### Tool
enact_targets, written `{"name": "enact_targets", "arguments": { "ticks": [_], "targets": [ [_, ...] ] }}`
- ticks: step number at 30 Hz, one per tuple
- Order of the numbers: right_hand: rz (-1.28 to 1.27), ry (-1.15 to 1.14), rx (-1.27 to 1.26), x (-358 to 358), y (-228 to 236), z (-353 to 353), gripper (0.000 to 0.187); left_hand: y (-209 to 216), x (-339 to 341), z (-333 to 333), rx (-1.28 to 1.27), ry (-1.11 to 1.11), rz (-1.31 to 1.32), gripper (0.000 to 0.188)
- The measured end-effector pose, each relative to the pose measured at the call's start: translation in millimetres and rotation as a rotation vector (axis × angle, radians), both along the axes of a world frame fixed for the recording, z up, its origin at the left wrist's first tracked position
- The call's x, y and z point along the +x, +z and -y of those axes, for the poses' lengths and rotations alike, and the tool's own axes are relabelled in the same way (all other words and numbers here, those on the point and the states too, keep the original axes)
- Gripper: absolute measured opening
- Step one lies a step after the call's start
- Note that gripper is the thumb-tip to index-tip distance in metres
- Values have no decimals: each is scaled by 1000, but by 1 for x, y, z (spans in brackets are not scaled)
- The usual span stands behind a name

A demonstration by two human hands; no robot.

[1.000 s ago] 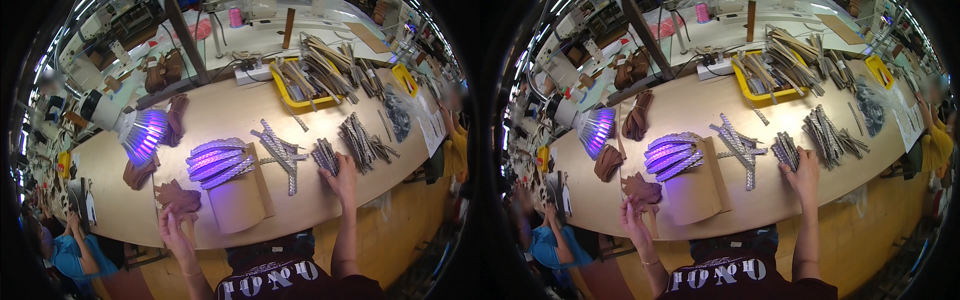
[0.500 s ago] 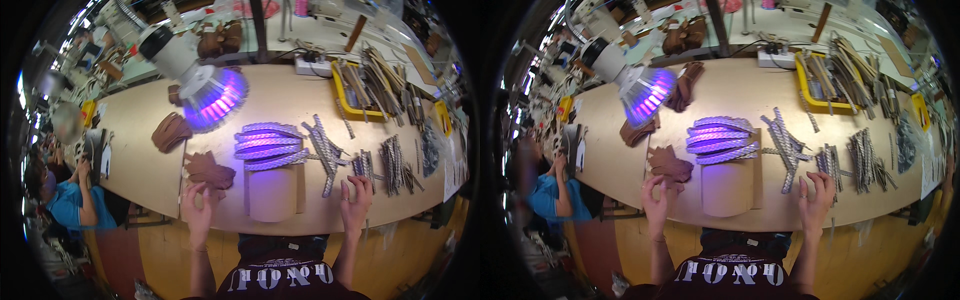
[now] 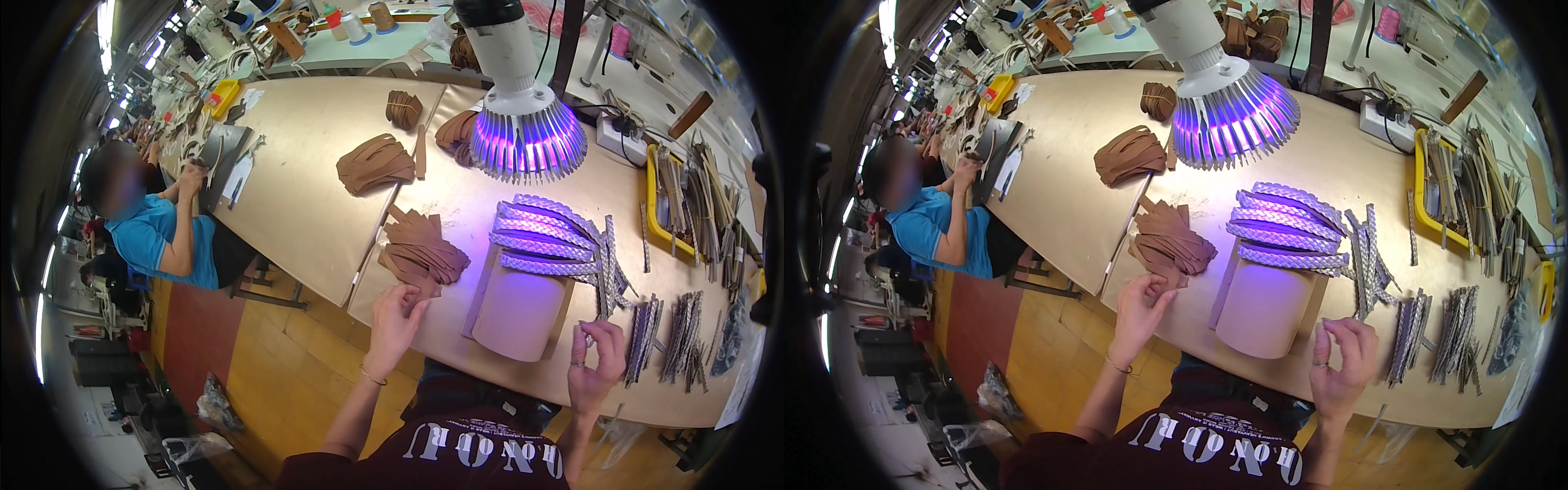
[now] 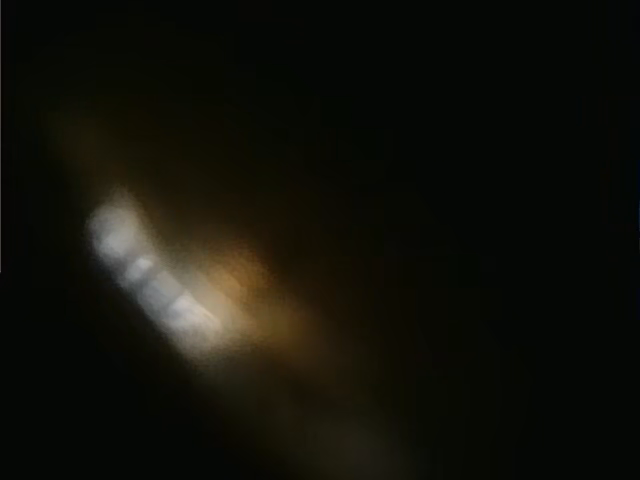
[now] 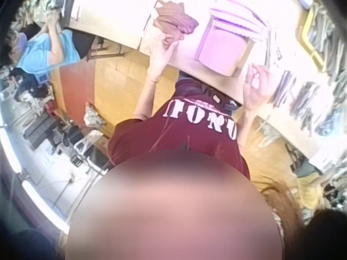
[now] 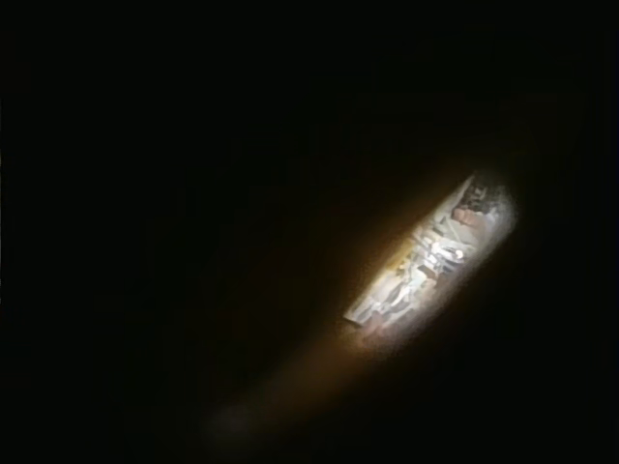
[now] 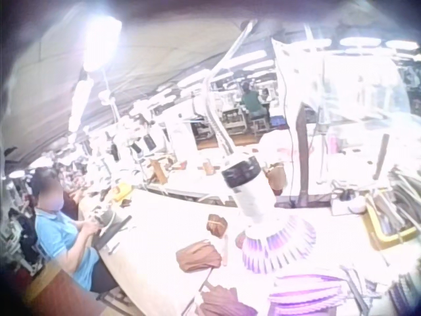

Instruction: The person repeatedly picks up braided straps and wraps them around a cylindrical cardboard form on the table. The person also handles brown leather-like strips, placing them on the form between layers of braided straps. The work continues with the same repetitive wrapping motion throughout the clip.

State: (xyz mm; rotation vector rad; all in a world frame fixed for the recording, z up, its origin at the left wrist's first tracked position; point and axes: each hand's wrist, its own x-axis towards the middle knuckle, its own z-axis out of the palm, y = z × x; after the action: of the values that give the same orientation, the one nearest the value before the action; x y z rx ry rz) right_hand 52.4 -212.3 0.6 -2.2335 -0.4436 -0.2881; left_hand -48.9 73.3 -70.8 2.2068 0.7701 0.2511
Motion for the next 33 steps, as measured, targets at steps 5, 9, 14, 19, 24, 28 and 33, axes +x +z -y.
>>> {"name": "enact_targets", "arguments": {
  "ticks": [5,9,14,19,24,28,33],
  "targets": [
    [-35,181,26,-7,7,-16,19,13,3,3,22,-54,40,13],
    [-81,373,128,-9,22,-30,26,47,-1,13,-432,-58,295,8],
    [-283,468,280,-3,54,-43,43,89,10,30,-1181,-391,233,8],
    [-383,665,234,16,55,-45,31,101,33,45,-1204,-725,-36,18],
    [-576,416,503,10,39,-29,21,99,42,38,-1079,-729,-110,25],
    [-450,267,655,4,23,-26,17,91,42,41,-982,-658,-33,24],
    [-347,161,745,3,10,-25,19,79,46,39,-996,-523,39,24]
  ]
}}
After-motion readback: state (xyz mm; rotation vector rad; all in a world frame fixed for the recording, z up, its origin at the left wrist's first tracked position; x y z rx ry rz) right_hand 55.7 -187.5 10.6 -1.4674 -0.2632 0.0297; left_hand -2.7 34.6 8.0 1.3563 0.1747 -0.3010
